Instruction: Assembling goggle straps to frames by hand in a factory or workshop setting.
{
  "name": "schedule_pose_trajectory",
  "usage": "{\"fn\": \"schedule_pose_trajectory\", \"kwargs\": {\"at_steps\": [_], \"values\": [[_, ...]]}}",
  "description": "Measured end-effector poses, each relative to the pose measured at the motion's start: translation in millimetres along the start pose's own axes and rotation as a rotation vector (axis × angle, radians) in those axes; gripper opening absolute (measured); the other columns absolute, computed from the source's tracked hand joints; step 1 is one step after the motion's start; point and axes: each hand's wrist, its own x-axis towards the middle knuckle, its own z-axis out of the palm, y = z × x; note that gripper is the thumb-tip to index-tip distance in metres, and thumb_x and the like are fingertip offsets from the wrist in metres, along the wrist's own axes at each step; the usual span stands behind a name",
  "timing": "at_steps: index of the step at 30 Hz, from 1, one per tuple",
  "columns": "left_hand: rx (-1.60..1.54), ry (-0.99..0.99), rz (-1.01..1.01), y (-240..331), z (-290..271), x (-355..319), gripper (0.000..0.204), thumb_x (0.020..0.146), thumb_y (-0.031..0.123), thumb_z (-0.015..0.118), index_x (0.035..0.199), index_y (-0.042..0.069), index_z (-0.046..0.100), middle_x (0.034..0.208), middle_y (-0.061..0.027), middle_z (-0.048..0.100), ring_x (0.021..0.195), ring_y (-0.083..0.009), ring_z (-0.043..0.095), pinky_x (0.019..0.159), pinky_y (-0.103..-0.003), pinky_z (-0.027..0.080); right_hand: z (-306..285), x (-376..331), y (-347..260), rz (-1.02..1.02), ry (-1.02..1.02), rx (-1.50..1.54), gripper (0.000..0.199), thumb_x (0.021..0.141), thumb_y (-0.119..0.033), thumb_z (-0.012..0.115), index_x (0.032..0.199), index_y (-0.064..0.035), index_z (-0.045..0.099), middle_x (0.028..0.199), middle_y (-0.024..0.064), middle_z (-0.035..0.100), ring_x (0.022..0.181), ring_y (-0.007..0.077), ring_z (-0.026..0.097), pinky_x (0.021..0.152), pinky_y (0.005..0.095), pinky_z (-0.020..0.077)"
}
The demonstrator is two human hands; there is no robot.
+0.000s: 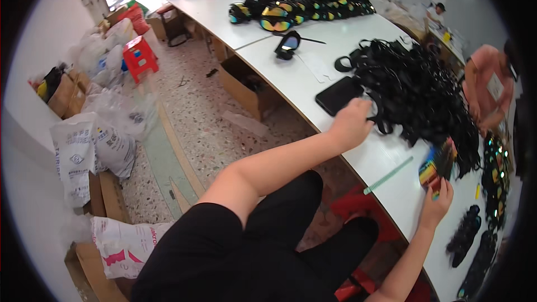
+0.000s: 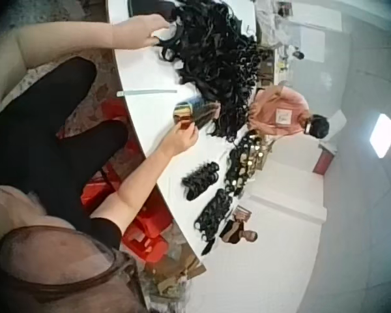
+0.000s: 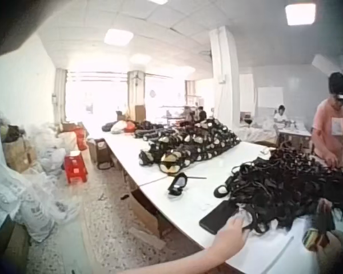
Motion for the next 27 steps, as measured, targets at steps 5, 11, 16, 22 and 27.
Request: {"fn": "schedule_pose_trajectory", "kwargs": {"at_steps": [5, 11, 16, 22, 27], "values": [[0.150, -0.373, -0.265, -20.8, 16.9, 26.2, 0.017, 0.082, 0.014, 0.065, 0.091, 0.000, 0.065, 0.090, -0.0221, 0.063, 0.085, -0.0401, 0.062, 0.077, -0.048, 0.051, 12.5, 10.5, -3.7, -0.028, -0.001, 0.052, 0.041, 0.080, -0.001, 0.071, 0.121, -0.0024, 0.063, 0.120, 0.0147, 0.058, 0.111, 0.0313, 0.056, 0.097, 0.0375, 0.0474], [-0.028, 0.081, -0.007, -13.7, 9.7, 38.4, 0.012, 0.081, 0.011, 0.064, 0.080, -0.001, 0.061, 0.082, -0.0209, 0.061, 0.082, -0.0392, 0.060, 0.072, -0.047, 0.049, 5.4, 7.0, -3.1, -0.050, 0.031, 0.007, 0.040, 0.078, -0.001, 0.072, 0.118, -0.0032, 0.065, 0.116, 0.0132, 0.059, 0.108, 0.0304, 0.058, 0.094, 0.0374, 0.0494], [-0.305, 0.203, 0.000, 30.6, -24.8, 11.2, 0.014, 0.084, 0.009, 0.063, 0.092, -0.003, 0.062, 0.080, -0.0149, 0.058, 0.076, -0.0268, 0.059, 0.069, -0.036, 0.048, -7.3, -6.0, 5.3, -0.067, 0.225, 0.089, 0.040, 0.076, -0.003, 0.074, 0.115, -0.0030, 0.065, 0.111, 0.0139, 0.060, 0.102, 0.0316, 0.060, 0.091, 0.0395, 0.0502], [-1.287, -0.187, -0.624, 80.6, -92.9, -43.4, 0.014, 0.090, 0.012, 0.047, 0.088, 0.001, 0.056, 0.083, -0.0088, 0.058, 0.086, -0.0202, 0.058, 0.082, -0.033, 0.046, -31.7, -21.8, -52.0, 0.119, 0.350, 0.482, 0.035, 0.081, -0.002, 0.073, 0.116, -0.0016, 0.064, 0.105, 0.0075, 0.064, 0.098, 0.0191, 0.062, 0.089, 0.0300, 0.0495], [-1.821, -0.402, -1.014, 91.4, -81.6, -89.7, 0.020, 0.089, 0.019, 0.043, 0.073, 0.007, 0.048, 0.068, -0.0072, 0.053, 0.086, -0.0261, 0.057, 0.090, -0.040, 0.045, -72.0, -121.9, -137.9, 0.572, -0.115, 1.670, 0.035, 0.082, 0.001, 0.066, 0.116, 0.0028, 0.059, 0.113, 0.0168, 0.063, 0.105, 0.0253, 0.062, 0.096, 0.0380, 0.0486]]}}
